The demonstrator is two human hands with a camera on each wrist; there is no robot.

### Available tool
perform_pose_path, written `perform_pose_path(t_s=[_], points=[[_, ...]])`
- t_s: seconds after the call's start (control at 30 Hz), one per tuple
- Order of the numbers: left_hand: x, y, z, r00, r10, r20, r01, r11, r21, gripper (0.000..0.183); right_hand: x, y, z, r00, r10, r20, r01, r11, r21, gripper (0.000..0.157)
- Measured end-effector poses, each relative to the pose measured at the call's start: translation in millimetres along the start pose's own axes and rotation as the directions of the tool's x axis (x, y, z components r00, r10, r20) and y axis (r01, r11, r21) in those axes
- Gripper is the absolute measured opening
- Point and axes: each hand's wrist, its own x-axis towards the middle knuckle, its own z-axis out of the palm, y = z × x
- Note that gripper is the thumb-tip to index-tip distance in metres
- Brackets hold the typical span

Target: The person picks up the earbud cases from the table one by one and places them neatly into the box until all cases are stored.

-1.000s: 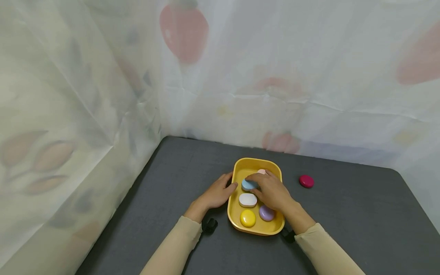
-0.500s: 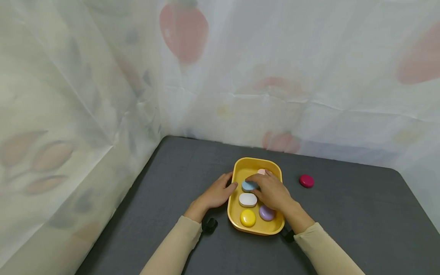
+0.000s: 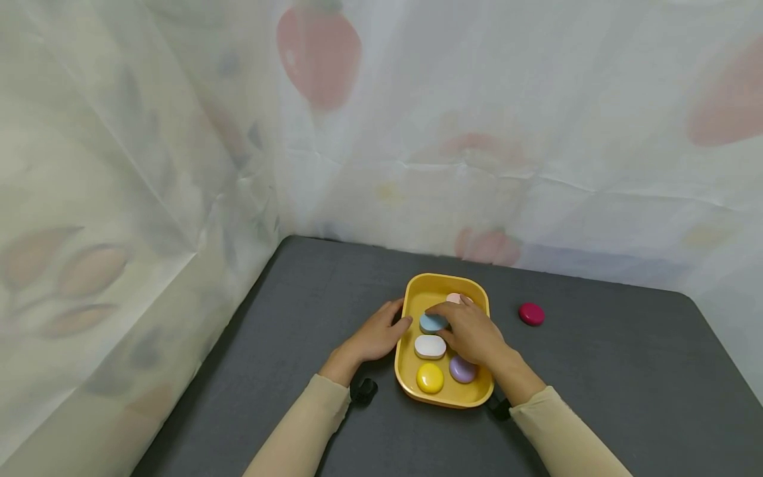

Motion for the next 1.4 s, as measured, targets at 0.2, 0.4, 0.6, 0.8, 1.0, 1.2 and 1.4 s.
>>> perform_pose_path(t_s=[0.2,0.4,0.6,0.8,1.0,1.2,1.4], points=[[0.1,1.4,0.0,1.000,0.007,0.002,-0.007,1.000,-0.005,0.061,-2,0,-2.3,1.000,-0.010,0.000,0.010,1.000,0.022,0.044],[-0.2,2.9,0.2,1.000,-0.001,0.004,0.001,1.000,0.003,0.061,-4,2,-4.8,0.999,-0.046,-0.018,0.046,0.999,0.026,0.045],[0.8,1.9,0.4,1.000,-0.003,0.002,0.003,1.000,0.010,0.062,-6,4,-9.2,0.997,-0.066,-0.040,0.067,0.997,0.036,0.047],[1.9,-0.1,-0.1,1.000,-0.009,0.002,0.009,1.000,0.015,0.062,-9,6,-17.1,0.998,-0.040,-0.052,0.043,0.997,0.059,0.049],[1.6,0.3,-1.0,1.000,-0.011,-0.003,0.011,1.000,0.016,0.062,-12,9,-24.7,0.995,-0.053,-0.087,0.060,0.996,0.073,0.049],[1.1,1.5,-1.1,1.000,-0.014,-0.003,0.014,1.000,0.025,0.062,-16,12,-29.3,0.995,-0.026,-0.097,0.033,0.997,0.070,0.048],[1.6,-0.1,0.4,1.000,-0.010,-0.002,0.010,1.000,0.025,0.063,-20,15,-31.7,0.994,-0.011,-0.110,0.020,0.996,0.084,0.048]])
